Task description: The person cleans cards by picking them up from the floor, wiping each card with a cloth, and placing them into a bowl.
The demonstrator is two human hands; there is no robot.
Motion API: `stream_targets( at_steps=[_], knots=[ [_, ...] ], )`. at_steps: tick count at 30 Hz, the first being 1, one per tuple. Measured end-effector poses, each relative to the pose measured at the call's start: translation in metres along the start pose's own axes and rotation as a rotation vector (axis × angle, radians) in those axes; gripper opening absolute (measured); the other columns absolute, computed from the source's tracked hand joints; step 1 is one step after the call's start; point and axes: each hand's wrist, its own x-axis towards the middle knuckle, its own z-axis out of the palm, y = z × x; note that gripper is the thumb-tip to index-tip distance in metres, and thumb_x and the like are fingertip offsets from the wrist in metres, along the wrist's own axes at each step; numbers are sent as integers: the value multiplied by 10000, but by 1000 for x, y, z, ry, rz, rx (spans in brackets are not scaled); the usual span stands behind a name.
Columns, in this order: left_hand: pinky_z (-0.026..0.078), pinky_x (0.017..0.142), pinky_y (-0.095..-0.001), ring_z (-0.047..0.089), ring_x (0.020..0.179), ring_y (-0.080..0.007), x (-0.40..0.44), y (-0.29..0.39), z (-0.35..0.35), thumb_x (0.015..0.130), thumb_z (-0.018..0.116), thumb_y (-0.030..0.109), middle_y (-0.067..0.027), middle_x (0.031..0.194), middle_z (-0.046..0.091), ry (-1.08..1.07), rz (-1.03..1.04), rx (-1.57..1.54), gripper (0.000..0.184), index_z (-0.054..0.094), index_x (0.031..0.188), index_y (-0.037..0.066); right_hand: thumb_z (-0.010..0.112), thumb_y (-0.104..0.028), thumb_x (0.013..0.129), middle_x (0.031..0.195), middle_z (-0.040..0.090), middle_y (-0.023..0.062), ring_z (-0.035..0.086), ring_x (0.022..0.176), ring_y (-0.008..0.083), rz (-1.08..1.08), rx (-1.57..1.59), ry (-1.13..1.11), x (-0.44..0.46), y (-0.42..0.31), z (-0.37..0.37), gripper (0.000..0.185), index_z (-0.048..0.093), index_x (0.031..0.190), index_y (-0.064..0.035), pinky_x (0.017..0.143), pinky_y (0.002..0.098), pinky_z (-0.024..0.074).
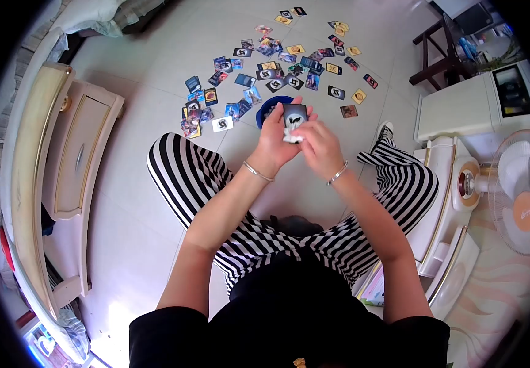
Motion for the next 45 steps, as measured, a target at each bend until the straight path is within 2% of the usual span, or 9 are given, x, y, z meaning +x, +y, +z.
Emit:
stream_targets(
  at_steps=[10,13,15,19,24,27,30,38,45],
  knots=[
    [366,969,-497,496,1129,-306,3,8,-5,974,200,425,-148,1174,539,19,110,-31,475,457,1241,127,542,35,748,875,563,96,572,782,289,101,34,-75,-11,-1,-3,200,592,896,-90,666,355,480],
    [448,839,-506,564,984,-286,-4,10,9,963,261,447,-119,1103,555,52,99,5,423,435,1207,149,551,13,776,902,585,71,594,730,224,194,172,-100,-26,3,-13,201,600,941,-90,661,301,480],
    [456,837,-503,563,989,-291,-1,9,10,964,283,427,-122,1115,552,33,91,-2,406,439,1203,138,576,-22,812,916,608,44,587,712,133,584,520,-81,-28,9,-22,184,598,989,-64,656,255,472],
    [490,830,-424,572,990,-256,3,6,9,961,371,361,-112,1128,558,46,67,11,344,488,1157,104,595,-67,843,874,600,35,557,724,75,812,988,238,-14,25,-26,205,572,1035,4,631,207,450],
    [504,806,-299,580,977,-150,3,-5,-3,951,422,310,-59,1077,594,172,79,274,298,548,1103,87,595,-68,844,912,601,28,565,756,78,737,981,246,-4,7,-12,188,580,1022,-10,654,218,458],
    [485,836,-332,582,962,-167,1,-13,-1,942,411,371,-42,1054,601,60,81,354,342,548,1108,106,554,-21,835,919,613,39,594,811,154,344,367,212,8,-1,7,135,593,963,-34,696,277,466],
    [466,868,-355,576,989,-196,-5,-6,0,927,398,443,-66,1107,582,17,-59,96,437,530,1162,98,554,-2,792,897,601,78,601,820,233,279,83,171,21,0,0,168,594,945,-57,699,306,465],
    [382,985,-401,457,1183,-282,-3,-1,6,926,352,500,-159,1194,527,-80,-44,-14,580,399,1287,49,544,21,715,872,591,74,581,776,274,18,-34,-17,0,-11,-2,209,605,883,-89,660,350,474],
    [499,788,-322,620,866,-178,-7,1,6,924,367,508,-46,929,627,33,-64,99,441,567,971,118,565,-3,719,840,562,34,563,797,252,-2,-256,52,30,8,2,165,588,843,-109,659,373,464]
  ],
)
